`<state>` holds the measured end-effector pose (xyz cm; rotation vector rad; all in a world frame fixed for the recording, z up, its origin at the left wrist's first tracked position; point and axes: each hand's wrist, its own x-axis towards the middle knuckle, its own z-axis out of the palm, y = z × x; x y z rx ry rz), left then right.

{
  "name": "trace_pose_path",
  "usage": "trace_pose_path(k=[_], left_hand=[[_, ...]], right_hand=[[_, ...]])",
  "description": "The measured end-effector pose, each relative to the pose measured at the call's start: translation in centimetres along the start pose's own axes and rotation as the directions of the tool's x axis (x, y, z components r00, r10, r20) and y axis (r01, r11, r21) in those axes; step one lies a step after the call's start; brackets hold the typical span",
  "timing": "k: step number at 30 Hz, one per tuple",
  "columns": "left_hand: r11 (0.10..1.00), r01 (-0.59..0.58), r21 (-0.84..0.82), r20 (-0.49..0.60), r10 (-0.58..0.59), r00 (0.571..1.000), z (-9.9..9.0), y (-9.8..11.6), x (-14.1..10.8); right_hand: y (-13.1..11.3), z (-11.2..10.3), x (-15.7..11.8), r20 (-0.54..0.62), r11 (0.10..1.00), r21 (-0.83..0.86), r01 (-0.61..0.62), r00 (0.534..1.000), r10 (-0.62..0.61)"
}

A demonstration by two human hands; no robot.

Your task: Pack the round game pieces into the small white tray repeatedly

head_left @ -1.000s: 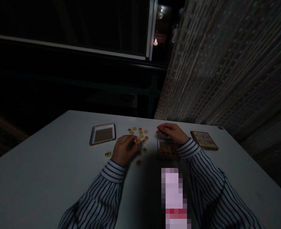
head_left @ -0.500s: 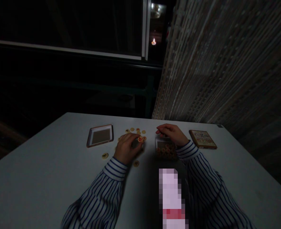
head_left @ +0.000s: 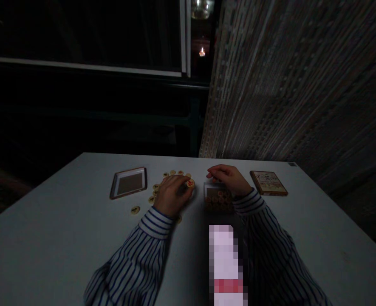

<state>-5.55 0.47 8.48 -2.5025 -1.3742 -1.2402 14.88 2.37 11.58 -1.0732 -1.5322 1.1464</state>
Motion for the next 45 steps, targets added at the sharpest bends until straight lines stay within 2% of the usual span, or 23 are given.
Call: trace_pose_path(k=[11,18,26,41,45], left_hand=[[1.000,-0.026,-0.009,0.024,0.026,0.999,1.0,1.0,1.4],[0.998,-0.040,-0.038,0.055,0.042,0.998,2.4,1.6,1.9],[0.999,-0.042,-0.023,0.135,0.045,0.990,2.5,2.1,2.6],[0.993,-0.083,-0.078,0.131,0.093,0.987,3.9,2.2,4.0],[0.988,-0.028,-0.152,0.150,0.051,0.987,4.2,1.8,3.9]], right_hand=[[1.1,-0.3,-0.1,0.070,0.999,0.021,-0.038,0.997,0.036],[1.4,-0.3,-0.1,0.100,0.996,-0.075,0.037,0.995,-0.029],[1.7,-0.6,0.0,0.063,0.995,-0.094,0.033,0.998,-0.027],[2.2,-1.3,0.4,0.000,0.991,-0.135,0.009,1.000,-0.009],[2.1,-1.4,0.4,-0.020,0.987,-0.162,0.005,1.000,-0.008]])
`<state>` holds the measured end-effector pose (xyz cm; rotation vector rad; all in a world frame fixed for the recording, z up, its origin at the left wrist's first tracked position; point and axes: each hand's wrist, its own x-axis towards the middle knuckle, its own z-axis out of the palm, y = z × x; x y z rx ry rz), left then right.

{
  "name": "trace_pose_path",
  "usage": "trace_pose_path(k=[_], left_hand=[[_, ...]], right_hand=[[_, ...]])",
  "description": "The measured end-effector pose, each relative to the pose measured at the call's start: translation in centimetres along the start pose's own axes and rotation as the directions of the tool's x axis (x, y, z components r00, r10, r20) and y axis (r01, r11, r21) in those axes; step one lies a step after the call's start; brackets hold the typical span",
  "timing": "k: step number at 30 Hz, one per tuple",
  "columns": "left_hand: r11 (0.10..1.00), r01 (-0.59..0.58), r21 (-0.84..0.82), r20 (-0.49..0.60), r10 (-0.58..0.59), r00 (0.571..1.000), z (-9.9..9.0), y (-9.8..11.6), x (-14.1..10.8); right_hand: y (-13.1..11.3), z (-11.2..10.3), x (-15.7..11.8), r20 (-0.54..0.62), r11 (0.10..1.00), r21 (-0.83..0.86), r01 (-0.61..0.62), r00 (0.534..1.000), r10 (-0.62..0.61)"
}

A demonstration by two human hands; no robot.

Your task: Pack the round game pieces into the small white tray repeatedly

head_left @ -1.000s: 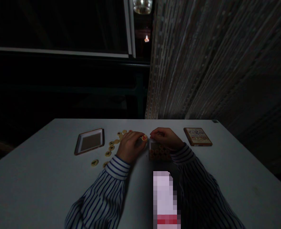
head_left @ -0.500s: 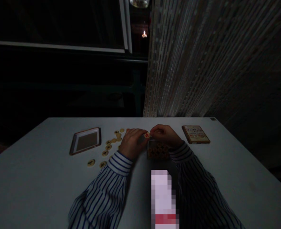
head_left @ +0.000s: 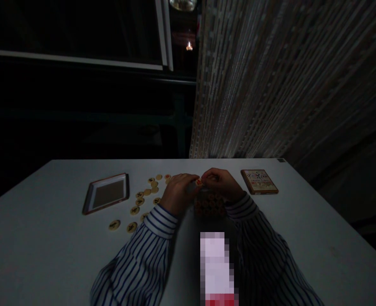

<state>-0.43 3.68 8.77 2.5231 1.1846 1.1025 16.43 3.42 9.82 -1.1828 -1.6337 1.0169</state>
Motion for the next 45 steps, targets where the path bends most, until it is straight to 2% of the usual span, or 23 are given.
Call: trace_pose_path(k=[3,5,9,12,15,17,22,26,29,32,42,45], left_hand=[[0.982,0.109,-0.154,0.022,-0.107,0.994,0.0,-0.2,0.0],[0.937,0.200,-0.286,0.052,-0.194,0.980,-0.1,-0.3,0.1],[0.783,0.356,-0.510,0.123,-0.343,0.931,-0.3,-0.1,0.4],[0.647,0.458,-0.609,0.205,-0.430,0.879,-0.5,0.0,0.6],[0.543,0.501,-0.674,0.249,-0.472,0.846,-0.7,0.1,0.8],[0.511,0.500,-0.700,0.244,-0.487,0.839,-0.8,0.0,0.8],[0.538,0.500,-0.679,0.214,-0.506,0.836,-0.9,-0.2,0.8],[0.586,0.494,-0.642,0.188,-0.505,0.843,-0.8,-0.4,0.8],[0.594,0.500,-0.630,0.183,-0.513,0.839,-0.7,-0.4,0.8],[0.591,0.506,-0.628,0.180,-0.523,0.833,-0.5,-0.6,0.7],[0.623,0.498,-0.604,0.178,-0.503,0.846,-0.1,-0.6,0.7],[0.629,0.505,-0.591,0.194,-0.497,0.846,0.1,-0.8,0.7]], right_hand=[[-0.1,0.0,0.0,-0.013,1.000,0.016,-0.002,1.000,0.002],[-0.2,0.1,0.0,-0.029,0.999,0.038,-0.006,1.000,0.007],[-0.7,0.4,0.1,-0.079,0.998,0.055,-0.029,0.996,0.033],[-1.1,0.6,0.3,-0.102,0.997,0.062,-0.037,0.994,0.044],[-1.2,0.7,0.7,-0.091,0.998,0.055,-0.017,0.996,0.022],[-1.2,0.7,0.8,-0.075,0.998,0.054,-0.009,0.997,0.013],[-1.0,0.5,0.8,-0.003,0.999,-0.026,0.037,0.999,-0.037],[-0.6,0.3,0.6,0.037,0.974,-0.194,0.121,0.993,-0.116],[-0.3,0.2,0.5,0.056,0.919,-0.330,0.217,0.976,-0.210],[-0.4,0.2,0.3,0.104,0.871,-0.409,0.273,0.962,-0.253],[-0.5,0.4,0.4,0.169,0.677,-0.641,0.362,0.927,-0.336],[-0.4,0.4,0.4,0.193,0.646,-0.673,0.359,0.929,-0.315]])
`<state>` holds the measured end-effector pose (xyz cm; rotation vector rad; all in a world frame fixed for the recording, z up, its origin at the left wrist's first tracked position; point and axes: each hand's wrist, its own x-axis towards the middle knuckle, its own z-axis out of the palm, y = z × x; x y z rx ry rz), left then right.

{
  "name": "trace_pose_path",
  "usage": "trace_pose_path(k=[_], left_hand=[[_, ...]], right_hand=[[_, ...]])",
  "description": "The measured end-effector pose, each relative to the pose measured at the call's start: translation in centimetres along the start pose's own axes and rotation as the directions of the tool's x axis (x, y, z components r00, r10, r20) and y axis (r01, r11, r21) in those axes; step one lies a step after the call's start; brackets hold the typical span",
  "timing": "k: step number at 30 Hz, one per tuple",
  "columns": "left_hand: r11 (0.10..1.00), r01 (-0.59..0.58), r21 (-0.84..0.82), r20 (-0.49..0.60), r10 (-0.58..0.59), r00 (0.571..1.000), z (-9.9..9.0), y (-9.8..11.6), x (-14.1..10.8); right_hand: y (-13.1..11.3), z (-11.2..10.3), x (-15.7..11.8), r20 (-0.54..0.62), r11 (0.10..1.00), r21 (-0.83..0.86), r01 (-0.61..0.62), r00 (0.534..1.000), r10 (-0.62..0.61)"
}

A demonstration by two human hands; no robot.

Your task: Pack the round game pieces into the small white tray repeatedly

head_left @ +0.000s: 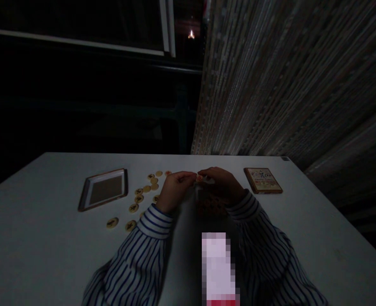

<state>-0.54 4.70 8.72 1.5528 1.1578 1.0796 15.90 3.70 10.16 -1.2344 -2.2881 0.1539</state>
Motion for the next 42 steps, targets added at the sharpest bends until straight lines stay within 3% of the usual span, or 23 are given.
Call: trace_pose_path(k=[6,11,23,29,42], left_hand=[[0.999,-0.020,0.046,0.049,0.018,0.999,0.1,-0.4,0.0],[0.979,-0.084,0.184,0.037,0.078,0.996,-0.3,-0.9,0.1],[0.860,-0.221,0.461,0.122,0.186,0.975,-1.1,-2.5,0.5],[0.815,-0.186,0.548,0.149,0.124,0.981,-1.2,-1.8,0.3],[0.766,-0.158,0.623,0.186,0.051,0.981,-1.2,-1.5,0.0]], right_hand=[[0.0,-0.4,-0.3,0.063,0.998,-0.067,-0.013,0.998,0.018],[0.5,-0.5,-0.5,0.120,0.979,-0.196,-0.050,0.990,0.075],[1.8,0.1,-0.4,0.341,0.908,-0.415,-0.061,0.914,0.218],[1.8,0.7,-0.2,0.450,0.905,-0.424,-0.046,0.856,0.255],[2.0,2.1,-0.3,0.535,0.886,-0.463,0.002,0.798,0.277]])
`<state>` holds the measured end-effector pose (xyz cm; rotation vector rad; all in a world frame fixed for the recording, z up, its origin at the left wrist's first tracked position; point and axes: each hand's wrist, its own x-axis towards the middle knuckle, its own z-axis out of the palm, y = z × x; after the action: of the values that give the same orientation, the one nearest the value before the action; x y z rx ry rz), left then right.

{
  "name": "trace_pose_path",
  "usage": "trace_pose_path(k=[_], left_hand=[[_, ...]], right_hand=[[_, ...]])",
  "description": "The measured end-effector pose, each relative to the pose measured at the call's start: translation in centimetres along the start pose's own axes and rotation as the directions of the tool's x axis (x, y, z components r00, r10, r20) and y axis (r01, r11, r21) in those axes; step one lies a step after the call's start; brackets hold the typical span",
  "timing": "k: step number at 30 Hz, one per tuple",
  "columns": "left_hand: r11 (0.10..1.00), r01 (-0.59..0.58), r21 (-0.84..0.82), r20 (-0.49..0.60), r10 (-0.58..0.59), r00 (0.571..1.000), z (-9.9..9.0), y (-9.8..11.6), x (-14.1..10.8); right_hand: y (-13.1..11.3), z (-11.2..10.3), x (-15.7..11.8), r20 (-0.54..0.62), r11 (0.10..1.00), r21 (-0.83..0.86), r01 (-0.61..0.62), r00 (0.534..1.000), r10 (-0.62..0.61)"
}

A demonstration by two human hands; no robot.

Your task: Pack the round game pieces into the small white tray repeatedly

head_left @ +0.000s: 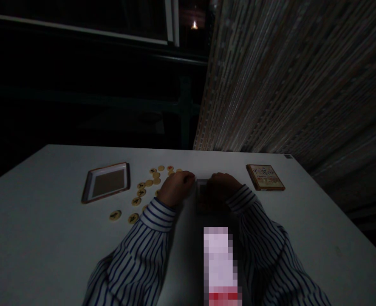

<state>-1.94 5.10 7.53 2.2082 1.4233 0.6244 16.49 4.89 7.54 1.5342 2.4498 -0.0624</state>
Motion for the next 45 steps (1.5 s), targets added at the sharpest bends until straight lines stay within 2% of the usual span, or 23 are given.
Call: trace_pose_path(k=[11,16,45], left_hand=[[1.000,-0.019,0.001,-0.003,0.019,1.000,-0.04,-0.01,-0.04],[1.000,-0.027,0.006,-0.006,0.027,1.000,0.03,-0.17,0.01],[0.999,-0.034,-0.005,-0.014,0.034,0.999,-0.11,-0.24,0.02]], right_hand=[[0.01,0.04,0.04,0.014,1.000,0.003,0.017,1.000,-0.017],[0.07,-0.28,-0.26,-0.019,1.000,-0.011,0.013,1.000,-0.013],[0.15,-0.42,-0.08,0.057,1.000,-0.014,0.002,0.998,-0.001]])
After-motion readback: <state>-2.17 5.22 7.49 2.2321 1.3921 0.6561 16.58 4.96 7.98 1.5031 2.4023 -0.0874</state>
